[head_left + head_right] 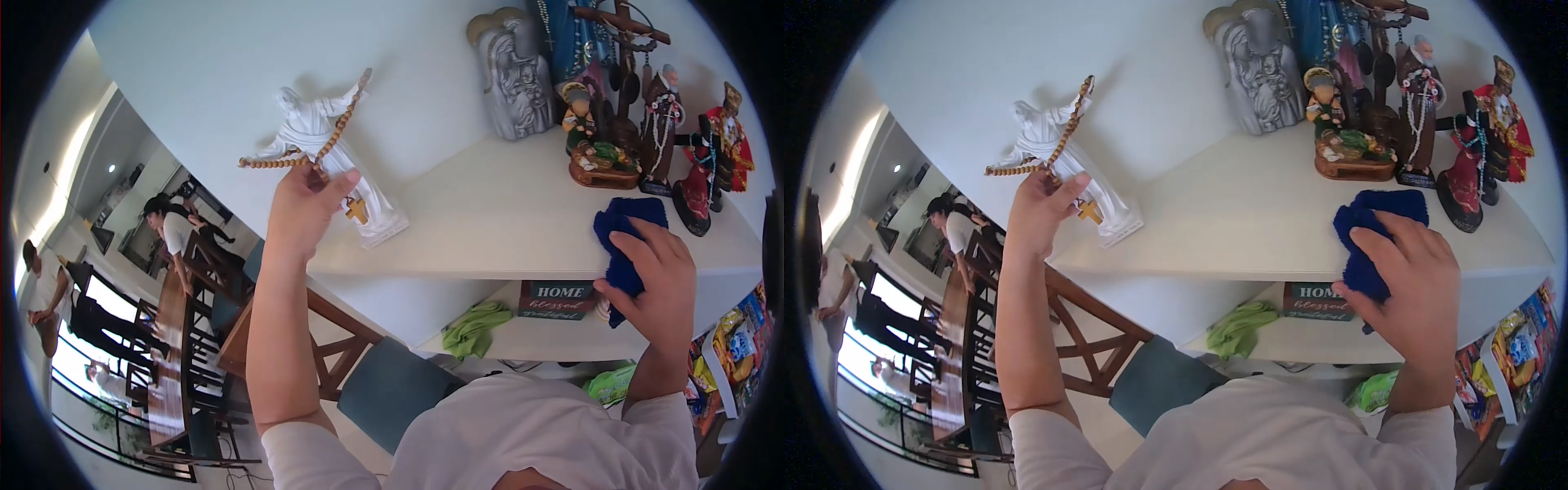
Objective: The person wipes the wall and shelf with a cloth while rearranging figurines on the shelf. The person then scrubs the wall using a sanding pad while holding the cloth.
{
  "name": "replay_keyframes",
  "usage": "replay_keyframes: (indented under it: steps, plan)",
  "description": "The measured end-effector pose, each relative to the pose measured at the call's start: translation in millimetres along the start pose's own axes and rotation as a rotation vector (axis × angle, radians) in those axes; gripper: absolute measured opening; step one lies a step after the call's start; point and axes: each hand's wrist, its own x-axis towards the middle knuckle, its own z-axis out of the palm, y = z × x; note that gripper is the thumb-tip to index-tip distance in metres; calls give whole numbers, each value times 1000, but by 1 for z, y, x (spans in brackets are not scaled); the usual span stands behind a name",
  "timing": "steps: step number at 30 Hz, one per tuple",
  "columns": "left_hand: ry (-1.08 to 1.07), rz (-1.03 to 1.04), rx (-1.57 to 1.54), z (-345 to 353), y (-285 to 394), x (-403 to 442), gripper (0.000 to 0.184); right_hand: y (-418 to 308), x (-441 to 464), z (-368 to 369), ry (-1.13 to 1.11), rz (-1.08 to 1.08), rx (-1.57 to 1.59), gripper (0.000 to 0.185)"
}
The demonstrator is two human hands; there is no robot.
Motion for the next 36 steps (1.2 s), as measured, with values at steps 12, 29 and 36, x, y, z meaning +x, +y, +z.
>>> replay_keyframes:
  steps: [12,29,36]
  plan:
    - [118,151,91,-5,-10,-4,55,4,0,4,66,-77,6,53]
    - [273,138,310,2,-6,-31,68,5,-2,6,109,-85,14,52]
    - [599,251,655,19,-3,-54,68,7,-4,1,97,-78,-5,51]
